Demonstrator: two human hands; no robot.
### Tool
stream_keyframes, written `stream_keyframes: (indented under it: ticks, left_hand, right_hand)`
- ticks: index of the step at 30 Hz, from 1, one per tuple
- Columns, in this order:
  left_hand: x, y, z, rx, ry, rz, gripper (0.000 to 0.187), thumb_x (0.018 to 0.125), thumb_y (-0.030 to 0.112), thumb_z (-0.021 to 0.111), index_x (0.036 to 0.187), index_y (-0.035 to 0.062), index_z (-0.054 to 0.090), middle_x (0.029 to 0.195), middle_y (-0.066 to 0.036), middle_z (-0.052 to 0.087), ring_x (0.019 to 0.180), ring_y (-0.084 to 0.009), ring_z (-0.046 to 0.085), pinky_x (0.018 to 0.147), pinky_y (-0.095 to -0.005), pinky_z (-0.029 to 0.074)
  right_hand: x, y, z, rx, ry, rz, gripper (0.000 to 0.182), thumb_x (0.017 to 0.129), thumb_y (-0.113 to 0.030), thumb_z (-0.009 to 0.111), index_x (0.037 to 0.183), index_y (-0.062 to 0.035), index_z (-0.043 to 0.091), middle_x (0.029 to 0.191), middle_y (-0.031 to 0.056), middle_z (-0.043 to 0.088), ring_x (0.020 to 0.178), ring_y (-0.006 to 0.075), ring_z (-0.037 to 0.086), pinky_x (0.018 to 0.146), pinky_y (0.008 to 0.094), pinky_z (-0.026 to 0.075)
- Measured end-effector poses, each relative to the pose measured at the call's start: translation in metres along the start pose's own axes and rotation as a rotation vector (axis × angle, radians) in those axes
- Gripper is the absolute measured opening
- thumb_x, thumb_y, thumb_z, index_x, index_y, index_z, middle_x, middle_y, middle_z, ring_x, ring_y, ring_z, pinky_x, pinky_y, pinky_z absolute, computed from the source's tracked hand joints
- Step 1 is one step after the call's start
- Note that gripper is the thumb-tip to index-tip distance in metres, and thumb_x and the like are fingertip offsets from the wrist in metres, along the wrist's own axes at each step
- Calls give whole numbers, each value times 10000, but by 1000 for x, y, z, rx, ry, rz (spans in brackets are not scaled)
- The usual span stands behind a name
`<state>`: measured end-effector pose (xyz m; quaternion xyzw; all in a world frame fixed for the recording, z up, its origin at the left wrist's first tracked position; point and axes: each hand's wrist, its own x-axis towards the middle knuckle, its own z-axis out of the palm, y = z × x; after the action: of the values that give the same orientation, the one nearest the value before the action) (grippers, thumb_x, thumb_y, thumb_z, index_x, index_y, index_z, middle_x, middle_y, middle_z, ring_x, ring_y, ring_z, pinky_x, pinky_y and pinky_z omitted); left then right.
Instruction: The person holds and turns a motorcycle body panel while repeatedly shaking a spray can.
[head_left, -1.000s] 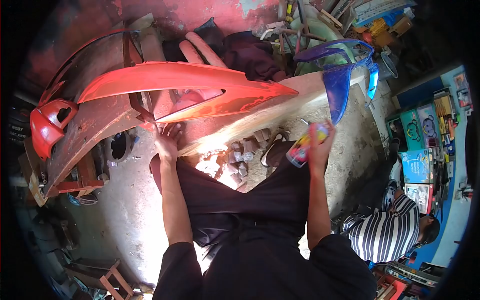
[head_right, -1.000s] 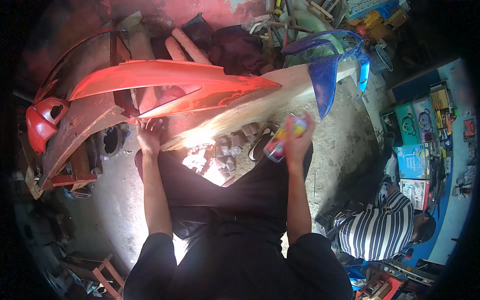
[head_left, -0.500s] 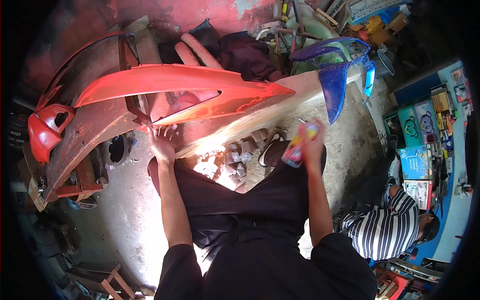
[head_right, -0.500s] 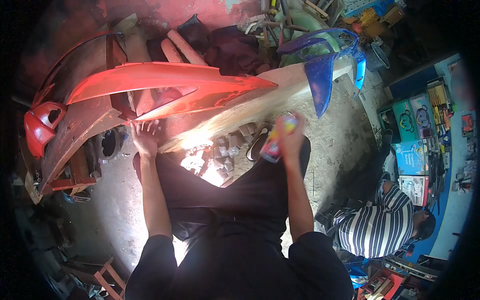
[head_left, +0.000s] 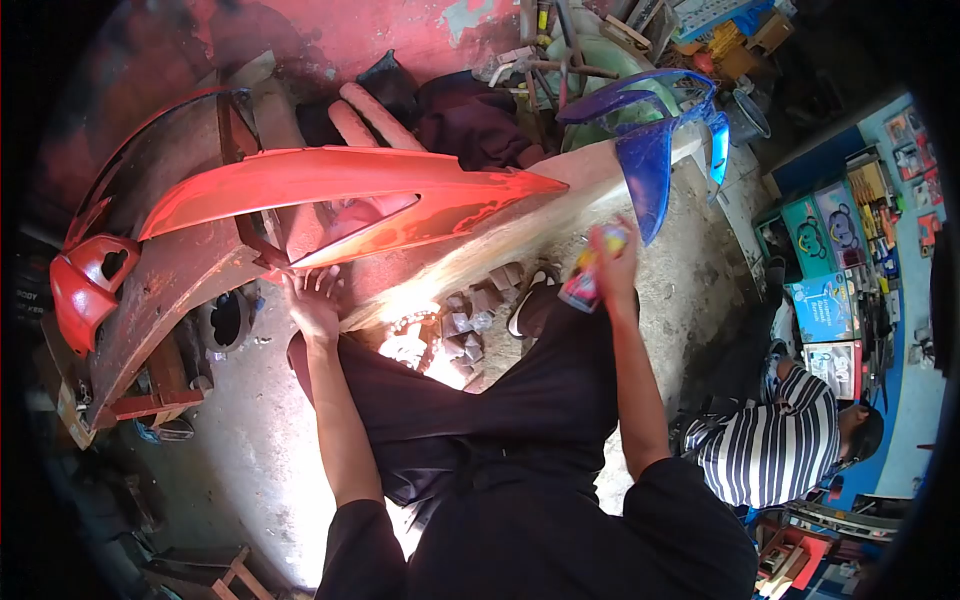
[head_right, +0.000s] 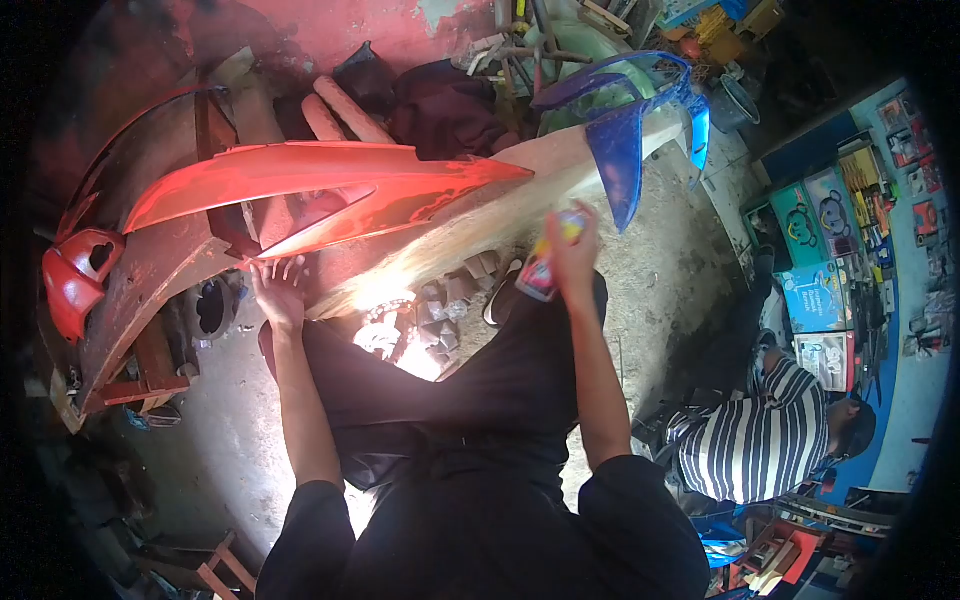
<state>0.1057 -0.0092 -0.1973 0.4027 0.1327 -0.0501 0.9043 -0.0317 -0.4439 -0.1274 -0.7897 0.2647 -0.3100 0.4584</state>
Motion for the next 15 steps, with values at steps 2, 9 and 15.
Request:
stream_keyframes:
  ticks: [2,9,15]
  left_hand:
    - [0,0,0,2,-3,-1,566,923,614,451,1182,115,526,1084,-74,595,1011,-272,607,858,-411,452]
    - [-4,4,-1,4,-4,-5,558,915,614,466,1166,118,515,1092,-80,588,1019,-269,601,869,-414,445]
    - [2,-2,0,4,-11,-5,568,907,618,479,1174,116,498,1087,-76,577,1020,-269,601,871,-412,444]
  right_hand:
    - [-21,7,10,-62,-115,-45,551,880,-281,697,1304,-26,453,1113,155,576,955,212,587,834,324,481]
    - [29,39,-19,103,287,80,566,867,-314,707,1285,-12,475,1099,167,591,976,226,590,857,348,477]
    - [11,34,8,-85,-34,-27,565,858,-310,713,1278,-10,483,1123,187,584,1002,262,589,889,353,465]
